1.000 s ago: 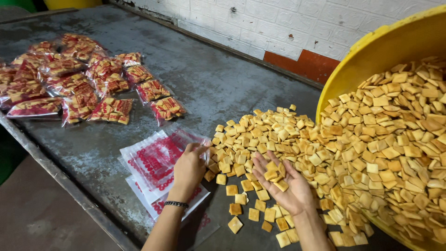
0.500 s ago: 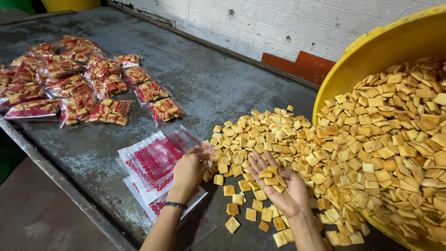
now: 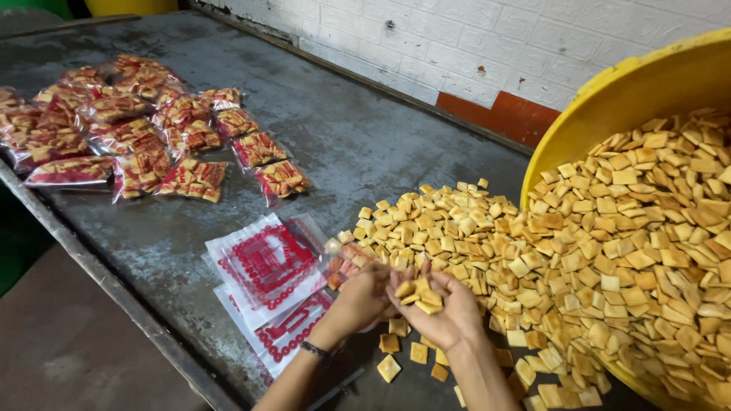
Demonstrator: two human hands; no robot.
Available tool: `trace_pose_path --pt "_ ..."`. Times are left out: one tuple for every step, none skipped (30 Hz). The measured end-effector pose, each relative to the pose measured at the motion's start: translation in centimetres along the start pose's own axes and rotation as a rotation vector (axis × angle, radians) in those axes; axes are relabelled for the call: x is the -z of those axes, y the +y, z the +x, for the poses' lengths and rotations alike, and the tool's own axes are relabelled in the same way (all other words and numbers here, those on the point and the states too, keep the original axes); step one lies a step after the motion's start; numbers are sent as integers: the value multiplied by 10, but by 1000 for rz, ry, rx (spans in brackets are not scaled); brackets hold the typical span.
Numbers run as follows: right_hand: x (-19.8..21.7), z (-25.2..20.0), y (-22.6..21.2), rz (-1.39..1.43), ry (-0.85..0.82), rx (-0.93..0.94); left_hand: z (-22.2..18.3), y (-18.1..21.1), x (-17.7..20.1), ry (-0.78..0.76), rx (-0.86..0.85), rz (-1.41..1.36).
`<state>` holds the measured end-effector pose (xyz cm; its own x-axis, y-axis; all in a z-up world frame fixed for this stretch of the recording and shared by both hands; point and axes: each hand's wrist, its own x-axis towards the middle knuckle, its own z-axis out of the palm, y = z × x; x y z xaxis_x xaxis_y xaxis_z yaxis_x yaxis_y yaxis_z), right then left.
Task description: The person picks up square snacks from a large yellow bucket and places them into clear plastic bags by hand on a metal table, then moves the filled bags to a stack.
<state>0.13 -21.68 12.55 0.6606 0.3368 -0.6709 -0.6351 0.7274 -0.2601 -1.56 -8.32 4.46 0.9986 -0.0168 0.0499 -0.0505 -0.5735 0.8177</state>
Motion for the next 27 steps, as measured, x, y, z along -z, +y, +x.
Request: trace_pose_path --pt "-3 -1 -1 0 -1 2 -1 2 3 1 -3 0" --pt "-5 -1 -1 -132 -8 27 -2 4 6 -10 -31 -181" --pt "-8 -1 -3 -260 -15 55 -1 6 9 -24 -61 -361" --pt "-13 -4 0 -258 -16 60 -2 9 12 -27 -66 -361" --pt "-17 -6 5 -341 -6 112 -3 12 14 -58 2 -390" --pt "-21 -8 9 -423 3 164 -5 13 17 -88 70 -419" --pt "-6 15 3 -426 8 159 -6 11 17 -89 76 -423" --pt "10 38 -4 -476 -75 177 -7 9 17 -35 3 -379" --pt "25 61 -11 -524 -162 196 -6 8 18 18 -73 -332" --pt "21 53 -8 -525 -160 194 -4 1 16 17 -70 -334" --pt "16 46 -5 -596 -173 243 -1 -6 15 36 -78 -352" --pt "12 38 -2 -667 -187 292 1 -12 14 55 -86 -370" --pt "4 19 2 -670 -186 291 0 -7 20 56 -86 -372" --pt "-4 0 6 -666 -181 342 -2 -2 27 3 -57 -456" --pt "-11 -19 10 -664 -174 389 -5 3 33 -49 -24 -542" --pt "4 -15 7 -668 -172 385 -7 2 35 -47 -21 -545" --pt "18 -11 4 -797 -177 598 -7 1 37 -44 50 -633" --pt "33 -7 0 -922 -185 813 -8 1 38 -41 121 -722" --pt "39 -8 1 -927 -185 811 -8 -3 42 -38 122 -726" --pt "46 -8 2 -1440 -122 865 -7 -6 45 -6 132 -682" --pt "53 -9 4 -1952 -45 892 -6 -8 49 24 141 -636" --pt "71 9 1 -1953 -45 891 -7 -7 51 25 142 -638" --pt "90 27 -1 -2077 -183 851 -8 -7 53 52 177 -610" --pt "110 44 -2 -2195 -325 804 -9 -6 55 80 212 -582" --pt "106 39 0 -2193 -325 803 -9 -6 54 79 213 -581" --pt "102 34 2 -2212 -249 806 -8 -7 53 72 218 -610" --pt "98 29 5 -2231 -173 809 -8 -7 52 67 222 -640"
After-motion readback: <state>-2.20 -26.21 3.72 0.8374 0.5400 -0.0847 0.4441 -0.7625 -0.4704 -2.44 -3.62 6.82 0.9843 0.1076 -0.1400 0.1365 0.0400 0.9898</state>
